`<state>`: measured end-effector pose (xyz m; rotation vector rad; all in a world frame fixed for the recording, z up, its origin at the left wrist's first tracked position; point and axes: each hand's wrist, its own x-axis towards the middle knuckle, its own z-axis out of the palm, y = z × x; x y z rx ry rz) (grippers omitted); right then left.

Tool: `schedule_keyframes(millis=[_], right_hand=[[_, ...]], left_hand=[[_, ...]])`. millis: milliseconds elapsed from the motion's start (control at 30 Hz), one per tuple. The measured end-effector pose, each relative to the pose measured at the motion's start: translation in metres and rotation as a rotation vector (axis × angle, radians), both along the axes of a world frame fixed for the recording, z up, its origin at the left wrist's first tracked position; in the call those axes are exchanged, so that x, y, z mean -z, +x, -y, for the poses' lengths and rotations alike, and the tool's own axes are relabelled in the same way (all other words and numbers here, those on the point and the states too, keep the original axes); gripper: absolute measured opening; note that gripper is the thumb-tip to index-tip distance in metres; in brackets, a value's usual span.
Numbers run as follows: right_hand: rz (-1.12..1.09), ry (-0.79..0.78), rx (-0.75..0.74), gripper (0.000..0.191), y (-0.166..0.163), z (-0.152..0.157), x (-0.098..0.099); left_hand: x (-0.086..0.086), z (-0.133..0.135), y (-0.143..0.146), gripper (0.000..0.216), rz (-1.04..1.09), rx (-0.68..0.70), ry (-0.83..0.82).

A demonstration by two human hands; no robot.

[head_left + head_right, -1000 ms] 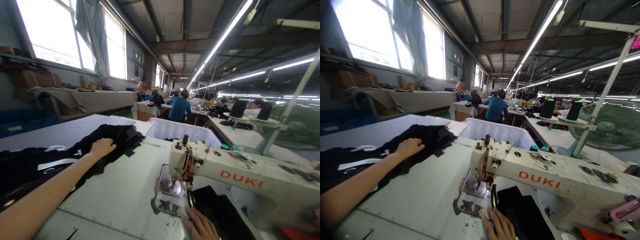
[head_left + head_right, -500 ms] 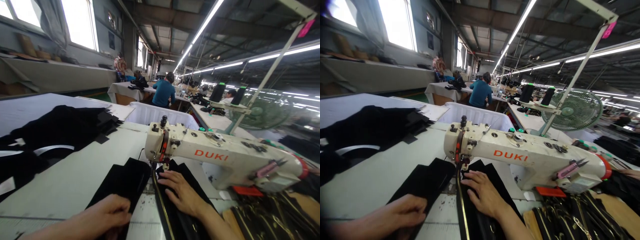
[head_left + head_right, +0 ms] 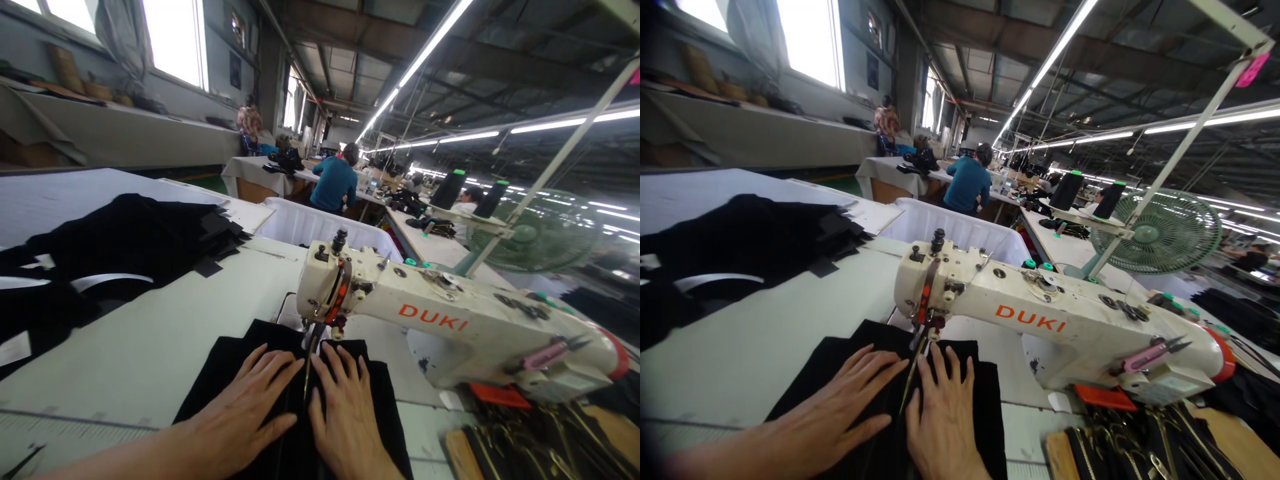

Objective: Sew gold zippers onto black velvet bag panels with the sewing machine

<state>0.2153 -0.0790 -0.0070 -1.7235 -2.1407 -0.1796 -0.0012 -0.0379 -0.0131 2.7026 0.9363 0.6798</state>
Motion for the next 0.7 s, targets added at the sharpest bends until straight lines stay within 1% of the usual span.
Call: schedule_keyframes(millis=[67, 167, 300, 400, 533, 600, 700], right_hand=[[0.018, 0.017, -0.067, 0.05, 0.001, -0.005, 0.001], [-0.001, 0.029, -0.154, 0.049, 0.0, -0.015, 0.004], [-0.028, -0.032, -0.153, 0.053, -0.001, -0.035, 0.003], [-0.052, -0.042, -0.157, 0.049, 0.0, -0.045, -0.001], [-0.104, 0.034, -0.172, 0.033, 0.003, -0.038, -0.006], [-0.119, 0.023, -0.187, 0.027, 0.006, -0.03, -0.007], [-0.112, 0.02, -0.236, 0.031, 0.01, -0.021, -0.004]], left_hand=[[-0.006, -0.006, 0.002, 0.066, -0.034, 0.035, -0.003], [-0.014, -0.019, 0.007, 0.063, -0.076, 0.07, -0.052], [-0.016, -0.036, 0.011, 0.062, -0.112, 0.065, -0.077], [-0.012, -0.042, 0.008, 0.062, -0.144, 0.073, -0.063], [-0.004, -0.036, -0.003, 0.06, -0.174, 0.077, -0.018], [-0.002, -0.031, -0.008, 0.058, -0.183, 0.069, 0.005], [0.0, -0.027, -0.01, 0.058, -0.203, 0.065, 0.03]])
